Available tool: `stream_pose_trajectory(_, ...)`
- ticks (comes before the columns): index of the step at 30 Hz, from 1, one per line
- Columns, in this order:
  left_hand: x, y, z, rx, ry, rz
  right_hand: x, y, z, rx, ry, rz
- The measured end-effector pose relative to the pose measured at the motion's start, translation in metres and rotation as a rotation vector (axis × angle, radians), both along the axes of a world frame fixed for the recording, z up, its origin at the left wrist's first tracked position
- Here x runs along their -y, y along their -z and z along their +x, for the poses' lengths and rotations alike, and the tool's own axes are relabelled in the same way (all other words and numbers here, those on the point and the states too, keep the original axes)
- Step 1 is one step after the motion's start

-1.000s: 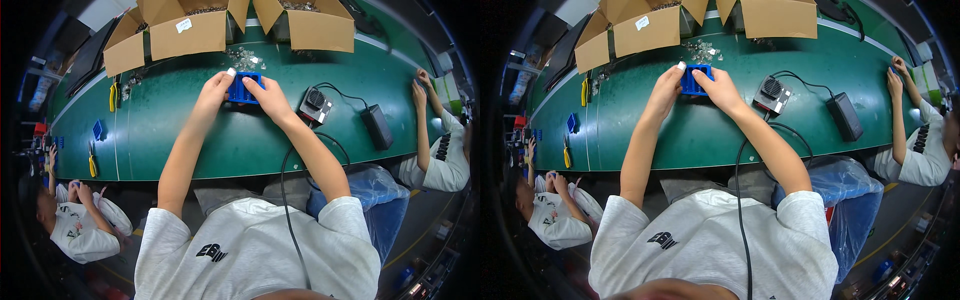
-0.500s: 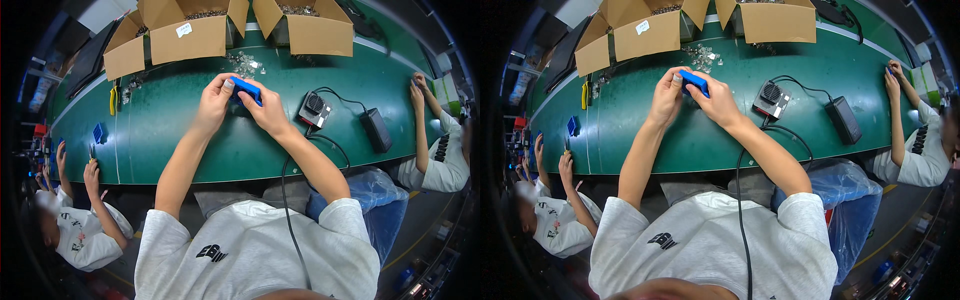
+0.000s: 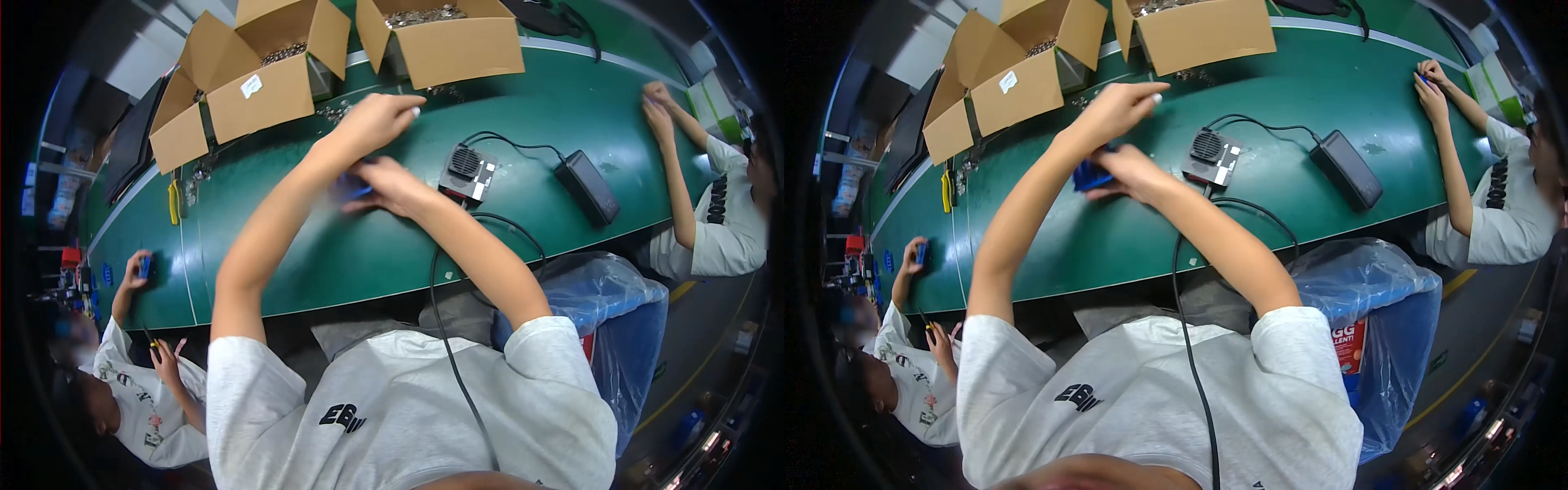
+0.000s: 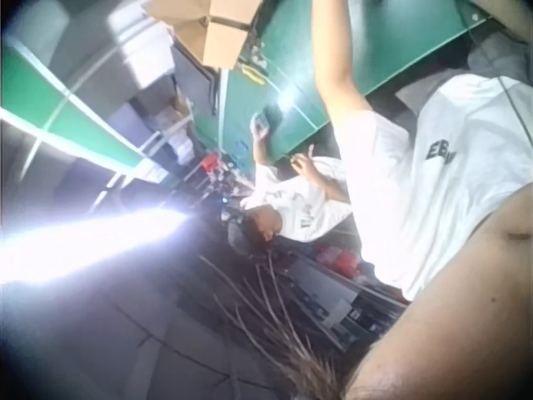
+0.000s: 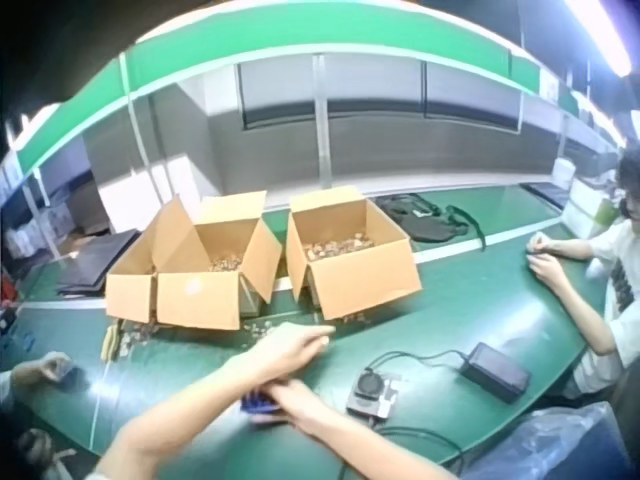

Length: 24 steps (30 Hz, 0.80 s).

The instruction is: Assembling small components into a blue plastic holder at a factory workbench.

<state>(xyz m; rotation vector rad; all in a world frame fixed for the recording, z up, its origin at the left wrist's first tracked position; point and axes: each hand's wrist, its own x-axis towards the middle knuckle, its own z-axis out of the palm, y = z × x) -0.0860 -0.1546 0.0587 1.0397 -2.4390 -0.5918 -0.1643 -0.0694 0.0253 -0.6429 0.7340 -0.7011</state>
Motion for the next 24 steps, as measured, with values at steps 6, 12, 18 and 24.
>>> stream_pose_trajectory(6,0.036,0.042,-0.045,0.179,-0.135,-0.201,-0.002,0.021,0.005,0.053,-0.195,-0.075)
stream_pose_trajectory(12,0.042,0.052,-0.055,0.107,-0.272,-0.199,0.004,0.025,0.005,0.013,-0.298,-0.097)
stream_pose_trajectory(18,0.036,0.053,-0.047,0.041,-0.188,-0.147,0.001,0.021,0.006,-0.032,-0.337,-0.16)
stream_pose_trajectory(24,0.028,0.054,-0.041,-0.054,-0.206,-0.273,0.014,0.07,0.021,0.024,-0.397,-0.536)
